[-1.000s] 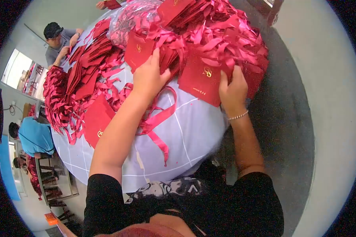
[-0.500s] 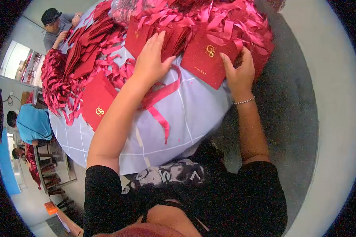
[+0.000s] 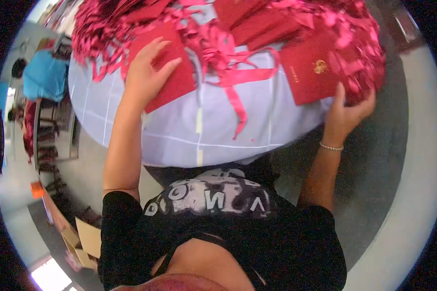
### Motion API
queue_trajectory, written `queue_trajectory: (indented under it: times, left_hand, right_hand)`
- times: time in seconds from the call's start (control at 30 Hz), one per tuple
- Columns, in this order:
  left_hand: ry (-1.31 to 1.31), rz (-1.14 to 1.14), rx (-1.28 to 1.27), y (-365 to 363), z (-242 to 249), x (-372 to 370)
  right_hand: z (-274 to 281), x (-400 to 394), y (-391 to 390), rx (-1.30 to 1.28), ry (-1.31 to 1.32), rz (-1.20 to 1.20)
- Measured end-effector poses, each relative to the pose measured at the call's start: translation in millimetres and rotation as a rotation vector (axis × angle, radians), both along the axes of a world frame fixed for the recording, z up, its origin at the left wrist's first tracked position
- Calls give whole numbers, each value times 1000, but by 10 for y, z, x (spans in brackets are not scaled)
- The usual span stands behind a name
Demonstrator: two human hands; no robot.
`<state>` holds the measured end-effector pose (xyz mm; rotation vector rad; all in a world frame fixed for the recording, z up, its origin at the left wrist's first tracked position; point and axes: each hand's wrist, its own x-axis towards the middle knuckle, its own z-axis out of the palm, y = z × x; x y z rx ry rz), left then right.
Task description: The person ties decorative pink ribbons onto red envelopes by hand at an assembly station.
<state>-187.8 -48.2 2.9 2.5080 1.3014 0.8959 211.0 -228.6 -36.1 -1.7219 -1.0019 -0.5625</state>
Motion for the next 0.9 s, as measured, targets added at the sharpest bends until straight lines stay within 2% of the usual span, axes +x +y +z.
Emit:
queue_trajectory:
  times: [0.07,0.13,0.23,0.3,0.33,0.43,0.53,0.77,0.9]
  left_hand:
    - [-30,176,-5,-82,-109,-338]
    - [-46,236,-13,-264,-264,-527]
    - [-51,291,-50,-447,-277,-672]
    - [-54,289,-73,-444,-222,-735]
    - [-105,288,-64,-503,-437,-610]
    - [32,242,96,-420,-346,-644]
    - [43,94,-3,-310,-326,-743]
    - [-26,177,172,-584,-224,-627]
    - [-124,235,192,-698,-124,-579]
  right_hand:
    - [119,-98,22,-107,-306,-282]
    - [285,-364,146,-20,-459,-322]
    - [419,-719,358,-167,-353,247]
    - [412,-1275,551,-187,-39,699]
    - [266,-1373,575,-233,-157,765]
    - [145,-1877,723,-320,-274,912]
    - [53,-1963,819,-390,-180,875]
    - [-26,-1556,900,-349,-228,680]
    - [-40,-1429,870,-378,-177,710]
